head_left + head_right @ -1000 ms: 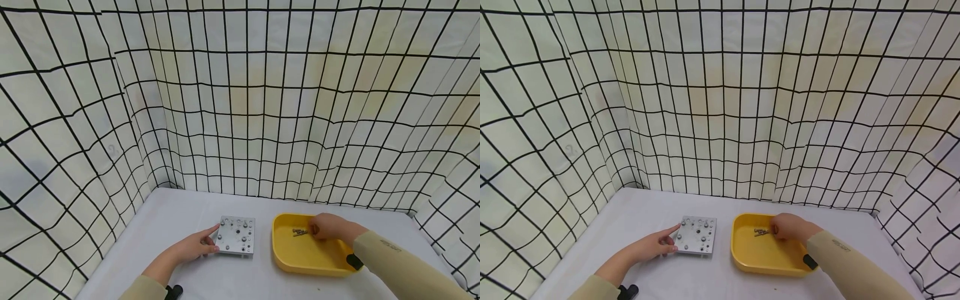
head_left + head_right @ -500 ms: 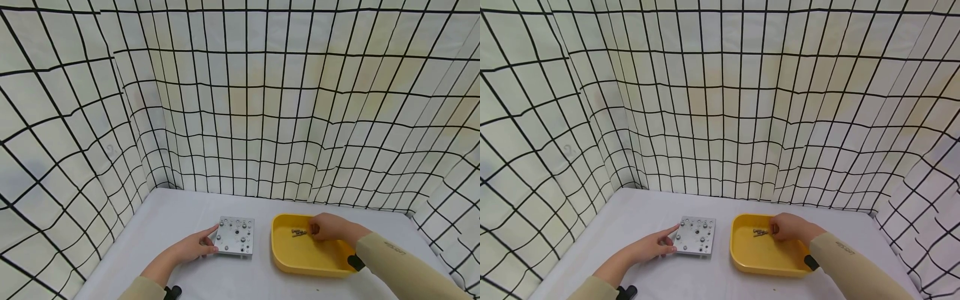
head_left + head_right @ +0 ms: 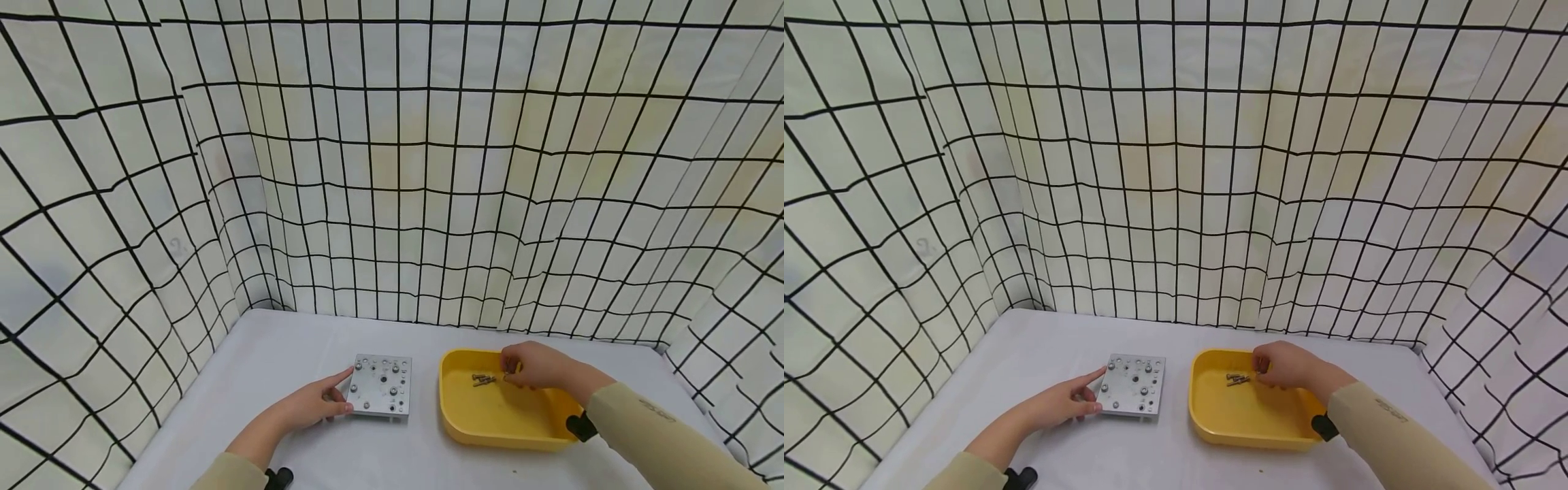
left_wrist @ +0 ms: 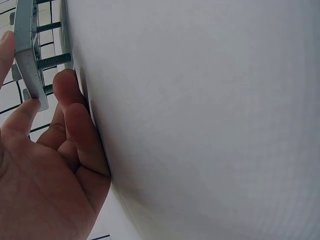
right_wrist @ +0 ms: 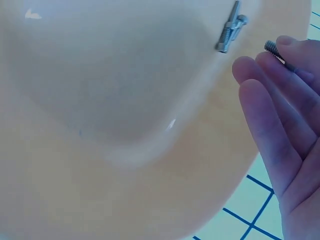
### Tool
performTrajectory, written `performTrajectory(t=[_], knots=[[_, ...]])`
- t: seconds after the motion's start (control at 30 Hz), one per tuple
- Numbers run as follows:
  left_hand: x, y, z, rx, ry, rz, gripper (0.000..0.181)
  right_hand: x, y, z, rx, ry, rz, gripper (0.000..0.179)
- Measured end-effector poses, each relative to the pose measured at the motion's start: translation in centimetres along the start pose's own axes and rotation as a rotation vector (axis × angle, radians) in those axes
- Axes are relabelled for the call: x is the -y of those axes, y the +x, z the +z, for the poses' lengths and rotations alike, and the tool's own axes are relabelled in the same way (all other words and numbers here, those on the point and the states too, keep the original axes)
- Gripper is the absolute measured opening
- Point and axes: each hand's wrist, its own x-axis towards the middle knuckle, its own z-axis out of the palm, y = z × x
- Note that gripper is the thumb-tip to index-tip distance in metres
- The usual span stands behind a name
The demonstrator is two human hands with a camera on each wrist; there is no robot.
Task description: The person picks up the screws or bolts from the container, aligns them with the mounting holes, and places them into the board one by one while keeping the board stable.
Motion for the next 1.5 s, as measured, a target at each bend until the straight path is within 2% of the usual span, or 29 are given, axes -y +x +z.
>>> performTrajectory(t=[0.17, 0.47, 0.63, 0.87, 1.13, 1.5], knots=[[0.0, 0.0, 0.0, -0.002, 0.004, -0.007, 0.084, 0.1, -0.3, -0.3, -0.015, 0.044, -0.048, 0.011], [0.1, 0.2, 0.1, 0.003, -0.010, 0.005, 0.083, 0.7, -1.0, -0.8, -0.089, 0.027, -0.068, 0.015], [0.2, 0.2, 0.1, 0.005, -0.012, 0.007, 0.083, 1.3, -1.0, -1.0, -0.096, 0.049, -0.099, 0.017], [0.1, 0.2, 0.1, 0.000, -0.003, -0.004, 0.083, 2.2, -0.5, -1.0, -0.096, 0.035, -0.119, 0.017], [-0.1, 0.2, 0.1, -0.003, 0.000, -0.003, 0.083, 4.6, 0.4, -1.0, -0.107, 0.003, -0.146, 0.019], [0.2, 0.3, 0.1, 0.003, -0.026, 0.009, 0.084, 8.2, 3.2, 0.3, -0.096, -0.017, -0.223, 0.018]])
